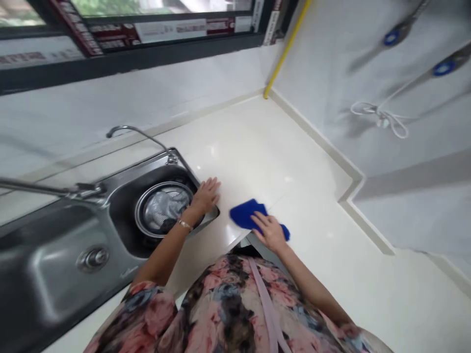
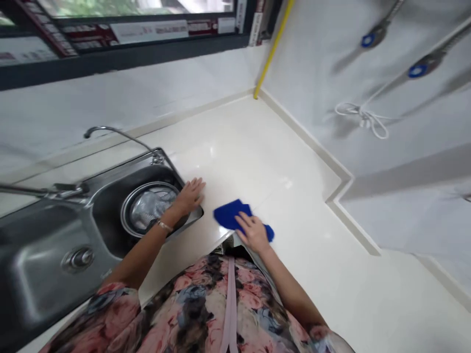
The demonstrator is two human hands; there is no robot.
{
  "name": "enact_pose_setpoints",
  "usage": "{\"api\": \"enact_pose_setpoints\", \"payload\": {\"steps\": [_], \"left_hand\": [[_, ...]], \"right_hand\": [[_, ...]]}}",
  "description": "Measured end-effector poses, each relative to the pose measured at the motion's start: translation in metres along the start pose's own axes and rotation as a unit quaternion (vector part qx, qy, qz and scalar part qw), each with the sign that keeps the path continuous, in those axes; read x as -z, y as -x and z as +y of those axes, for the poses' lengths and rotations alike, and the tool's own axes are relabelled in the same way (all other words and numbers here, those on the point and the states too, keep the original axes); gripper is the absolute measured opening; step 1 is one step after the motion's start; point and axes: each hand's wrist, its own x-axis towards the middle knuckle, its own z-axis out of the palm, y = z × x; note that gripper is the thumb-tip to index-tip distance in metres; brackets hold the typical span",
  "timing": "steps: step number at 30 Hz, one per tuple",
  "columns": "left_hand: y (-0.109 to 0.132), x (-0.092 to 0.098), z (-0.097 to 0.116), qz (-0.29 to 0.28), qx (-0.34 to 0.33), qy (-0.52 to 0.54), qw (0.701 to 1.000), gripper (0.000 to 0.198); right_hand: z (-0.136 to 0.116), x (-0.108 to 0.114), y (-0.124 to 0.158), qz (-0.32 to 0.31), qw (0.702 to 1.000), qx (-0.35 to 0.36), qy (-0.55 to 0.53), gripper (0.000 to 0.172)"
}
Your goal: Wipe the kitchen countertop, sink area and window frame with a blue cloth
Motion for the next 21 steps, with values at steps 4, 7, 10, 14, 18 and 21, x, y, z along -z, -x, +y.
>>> {"api": "enact_pose_setpoints", "payload": {"steps": [4,7,10,14,18,21], "left_hand": [[0.136,0.003,-0.002,0.057,0.055,0.005,0.997,0.058],[0.239,0.002,-0.003,0.144,0.204,-0.02,0.968,0.06],[0.308,-0.001,0.009,0.196,0.377,-0.048,0.904,0.068],[0.334,-0.005,0.029,0.218,0.463,-0.077,0.856,0.066],[0.325,-0.005,0.037,0.236,0.459,-0.086,0.852,0.062],[0.325,-0.003,0.036,0.231,0.461,-0.081,0.853,0.059]], "right_hand": [[0.087,0.021,0.037,0.043,0.977,-0.187,0.091,0.054],[0.138,0.034,0.027,0.073,0.912,-0.374,0.151,0.063],[0.163,0.039,-0.026,0.069,0.867,-0.468,0.157,0.068],[0.139,0.021,-0.132,0.019,0.899,-0.417,0.132,0.065],[0.056,-0.017,-0.202,-0.02,0.964,-0.25,0.086,0.065],[-0.02,-0.042,-0.198,-0.053,0.989,-0.134,0.029,0.065]]}}
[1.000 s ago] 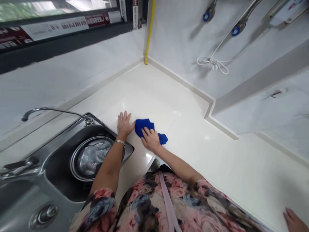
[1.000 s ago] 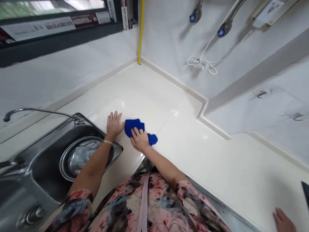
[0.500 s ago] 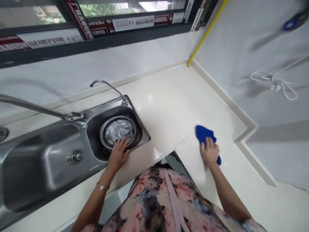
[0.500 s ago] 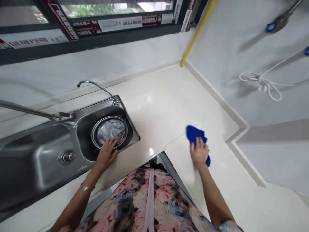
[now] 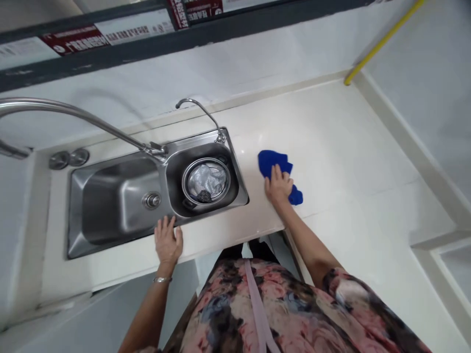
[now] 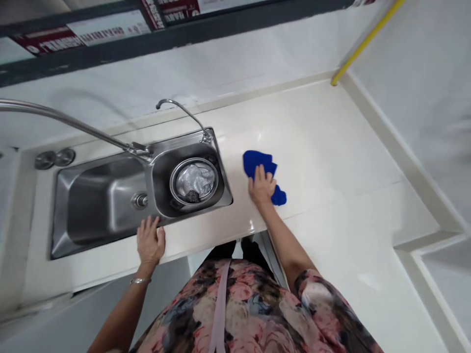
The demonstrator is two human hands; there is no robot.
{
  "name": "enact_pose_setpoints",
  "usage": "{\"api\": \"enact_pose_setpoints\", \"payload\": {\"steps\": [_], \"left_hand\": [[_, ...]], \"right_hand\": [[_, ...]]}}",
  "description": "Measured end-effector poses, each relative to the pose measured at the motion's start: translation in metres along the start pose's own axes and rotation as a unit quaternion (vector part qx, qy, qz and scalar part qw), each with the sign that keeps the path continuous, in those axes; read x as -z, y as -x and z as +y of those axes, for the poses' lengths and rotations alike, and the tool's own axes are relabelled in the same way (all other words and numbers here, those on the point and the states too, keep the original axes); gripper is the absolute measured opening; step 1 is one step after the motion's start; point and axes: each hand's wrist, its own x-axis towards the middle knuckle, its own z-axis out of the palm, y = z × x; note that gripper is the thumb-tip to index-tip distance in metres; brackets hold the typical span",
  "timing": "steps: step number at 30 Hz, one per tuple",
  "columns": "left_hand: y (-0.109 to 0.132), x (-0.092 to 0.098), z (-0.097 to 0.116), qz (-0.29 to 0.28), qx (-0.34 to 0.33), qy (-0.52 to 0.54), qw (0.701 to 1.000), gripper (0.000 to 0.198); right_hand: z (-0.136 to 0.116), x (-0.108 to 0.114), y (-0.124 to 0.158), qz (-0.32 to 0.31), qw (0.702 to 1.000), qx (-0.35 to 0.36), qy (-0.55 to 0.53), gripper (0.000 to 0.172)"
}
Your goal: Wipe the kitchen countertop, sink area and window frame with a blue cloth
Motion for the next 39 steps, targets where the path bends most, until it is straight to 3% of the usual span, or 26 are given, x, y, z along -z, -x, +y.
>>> {"api": "enact_pose_setpoints", "payload": {"steps": [3,6,9,12,16,19,23,27,30,32,35,39], "left_hand": [[0.0,0.002,-0.003,0.0,0.005,-0.008,1.0,0.054],[-0.001,0.002,-0.004,-0.007,0.003,-0.023,1.0,0.051],[-0.001,0.001,-0.003,-0.017,0.001,-0.034,0.999,0.052],[-0.001,0.001,0.001,-0.012,0.008,-0.035,0.999,0.051],[0.0,0.002,0.005,-0.017,0.014,-0.014,1.0,0.049],[0.0,0.002,0.005,-0.022,0.016,0.009,1.0,0.047],[0.002,-0.001,0.004,-0.033,0.012,0.027,0.999,0.049],[0.006,-0.006,0.002,-0.04,0.015,0.08,0.996,0.053],[0.012,0.001,-0.01,-0.028,0.011,0.19,0.981,0.056],[0.018,0.013,-0.027,-0.001,0.024,0.282,0.959,0.056],[0.032,0.038,-0.07,0.061,0.086,0.354,0.929,0.053],[0.057,0.065,-0.133,0.159,0.167,0.364,0.902,0.051]], "right_hand": [[-0.047,-0.015,0.054,-0.045,0.991,0.116,-0.043,0.064],[-0.057,-0.021,0.106,-0.085,0.972,0.209,-0.071,0.062],[-0.026,-0.016,0.131,-0.098,0.958,0.263,-0.067,0.061],[0.035,-0.002,0.128,-0.083,0.953,0.288,-0.039,0.057],[0.104,0.012,0.11,0.037,0.982,0.183,0.018,0.058],[0.108,0.012,0.114,0.106,0.988,0.077,0.08,0.064],[0.048,0.002,0.148,0.068,0.988,0.05,0.127,0.071],[-0.047,-0.012,0.185,-0.008,0.988,0.1,0.118,0.074],[-0.117,-0.022,0.205,-0.067,0.98,0.152,0.106,0.074],[-0.159,-0.028,0.216,-0.107,0.97,0.198,0.095,0.073],[-0.219,-0.041,0.234,-0.162,0.938,0.299,0.06,0.073],[-0.302,-0.063,0.257,-0.198,0.856,0.477,-0.001,0.068]]}}
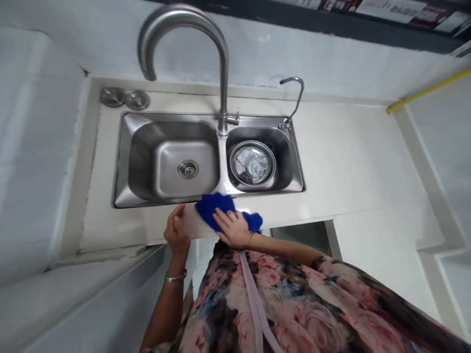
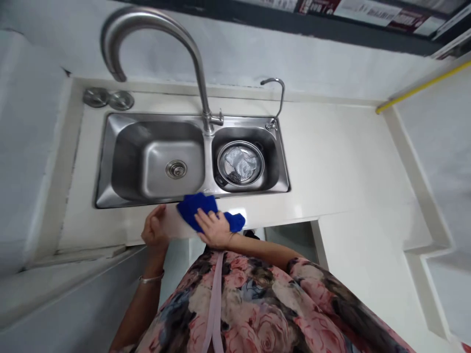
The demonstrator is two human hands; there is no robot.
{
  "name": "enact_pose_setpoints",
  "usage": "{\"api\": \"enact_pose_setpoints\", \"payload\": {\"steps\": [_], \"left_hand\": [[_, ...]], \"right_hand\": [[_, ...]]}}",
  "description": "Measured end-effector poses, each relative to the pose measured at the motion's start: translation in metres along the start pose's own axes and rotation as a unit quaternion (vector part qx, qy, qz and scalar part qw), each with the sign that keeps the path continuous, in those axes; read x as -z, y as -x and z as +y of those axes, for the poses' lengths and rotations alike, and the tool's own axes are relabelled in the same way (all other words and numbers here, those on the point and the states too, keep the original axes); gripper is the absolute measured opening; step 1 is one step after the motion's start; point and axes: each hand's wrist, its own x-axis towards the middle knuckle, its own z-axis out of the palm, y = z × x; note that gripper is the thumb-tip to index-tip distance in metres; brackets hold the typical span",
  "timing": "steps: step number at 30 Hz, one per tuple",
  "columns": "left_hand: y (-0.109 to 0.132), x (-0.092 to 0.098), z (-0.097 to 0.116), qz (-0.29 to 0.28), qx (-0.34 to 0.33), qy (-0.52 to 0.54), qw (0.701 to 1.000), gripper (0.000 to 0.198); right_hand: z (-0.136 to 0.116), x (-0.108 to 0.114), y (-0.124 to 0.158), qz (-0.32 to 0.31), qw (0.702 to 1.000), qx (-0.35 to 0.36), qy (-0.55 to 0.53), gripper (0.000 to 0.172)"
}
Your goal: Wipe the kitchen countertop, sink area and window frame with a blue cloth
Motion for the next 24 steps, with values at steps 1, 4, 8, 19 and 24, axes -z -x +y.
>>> {"api": "enact_pose_setpoints", "payload": {"steps": [1,4,8,19,24], "left_hand": [[-0.001,0.013,-0.007,0.027,0.004,-0.001,1.0,0.051],[-0.001,0.04,-0.021,0.098,-0.002,-0.057,0.994,0.049],[-0.007,0.045,-0.027,0.17,-0.002,-0.115,0.979,0.053],[-0.018,0.026,-0.043,0.217,-0.035,-0.213,0.952,0.052],[-0.026,0.032,-0.047,0.199,-0.059,-0.216,0.954,0.047]], "right_hand": [[-0.013,-0.003,-0.019,-0.002,0.999,0.051,-0.005,0.066],[-0.043,-0.005,-0.076,-0.01,0.987,0.162,-0.014,0.057],[-0.053,0.002,-0.13,-0.022,0.98,0.199,-0.004,0.053],[0.036,0.013,-0.052,-0.01,0.972,0.235,-0.002,0.05],[0.132,0.021,0.047,0.05,0.981,0.187,0.006,0.051]]}}
